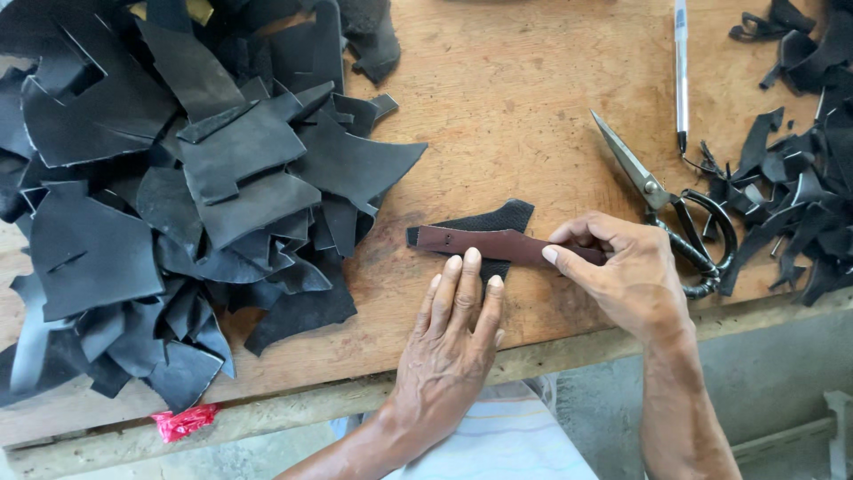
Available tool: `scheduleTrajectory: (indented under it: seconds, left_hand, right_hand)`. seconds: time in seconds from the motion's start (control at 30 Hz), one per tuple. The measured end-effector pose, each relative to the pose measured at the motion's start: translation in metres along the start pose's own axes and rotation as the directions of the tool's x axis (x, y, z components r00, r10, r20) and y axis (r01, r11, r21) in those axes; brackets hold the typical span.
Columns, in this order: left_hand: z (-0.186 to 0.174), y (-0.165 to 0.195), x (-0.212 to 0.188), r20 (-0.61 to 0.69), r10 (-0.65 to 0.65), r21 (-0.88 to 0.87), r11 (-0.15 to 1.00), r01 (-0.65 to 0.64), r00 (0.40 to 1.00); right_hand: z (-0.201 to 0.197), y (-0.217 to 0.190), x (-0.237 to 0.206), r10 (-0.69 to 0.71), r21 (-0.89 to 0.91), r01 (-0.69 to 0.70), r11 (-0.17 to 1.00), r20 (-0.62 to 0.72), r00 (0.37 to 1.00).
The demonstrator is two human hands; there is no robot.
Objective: The person uses a pen to mark a piece of black leather against a brown template, then uses shears to cut the leather to shape. They repeat this process with additional pieces, trimming edges and stacking the finished cutouts on the table.
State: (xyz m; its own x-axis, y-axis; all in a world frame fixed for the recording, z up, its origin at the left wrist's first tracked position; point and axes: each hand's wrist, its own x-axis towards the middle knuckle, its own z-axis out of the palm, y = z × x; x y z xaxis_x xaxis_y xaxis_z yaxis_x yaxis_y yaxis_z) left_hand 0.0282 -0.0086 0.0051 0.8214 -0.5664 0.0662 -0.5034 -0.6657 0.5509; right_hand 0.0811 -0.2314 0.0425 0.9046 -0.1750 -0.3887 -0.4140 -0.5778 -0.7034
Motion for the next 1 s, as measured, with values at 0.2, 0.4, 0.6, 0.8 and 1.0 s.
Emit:
scheduleTrajectory:
  seconds: [0.2,0.4,0.6,0.8,1.0]
  left_hand:
    - [-0.001,-0.002,0.003,0.023,-0.017,-0.050,0.999,0.018,1.000]
    - [-0.001,-0.004,0.005,0.012,-0.032,-0.077,0.996,0.033,0.999]
    - [0.001,-0.004,0.006,-0.003,-0.025,-0.071,0.997,0.025,1.000]
    - [0.001,-0.005,0.007,0.008,0.004,-0.005,1.000,-0.004,1.000]
    - [-0.001,-0.009,0.009,0.038,0.031,-0.047,0.998,-0.029,0.999]
  right_hand:
    - [-0.002,-0.001,0.006,0.025,0.044,-0.026,0.999,0.027,0.999]
    - [-0.007,-0.009,0.006,0.010,0.014,-0.011,1.000,0.039,0.999]
    - [-0.005,-0.014,0.007,-0.181,-0.151,0.175,0.973,-0.027,0.983]
    - [0.002,-0.022,0.012,-0.076,-0.156,0.072,0.985,-0.025,0.997]
    - [0.002,-0.025,0.021,0.012,-0.155,-0.006,0.988,0.037,0.999]
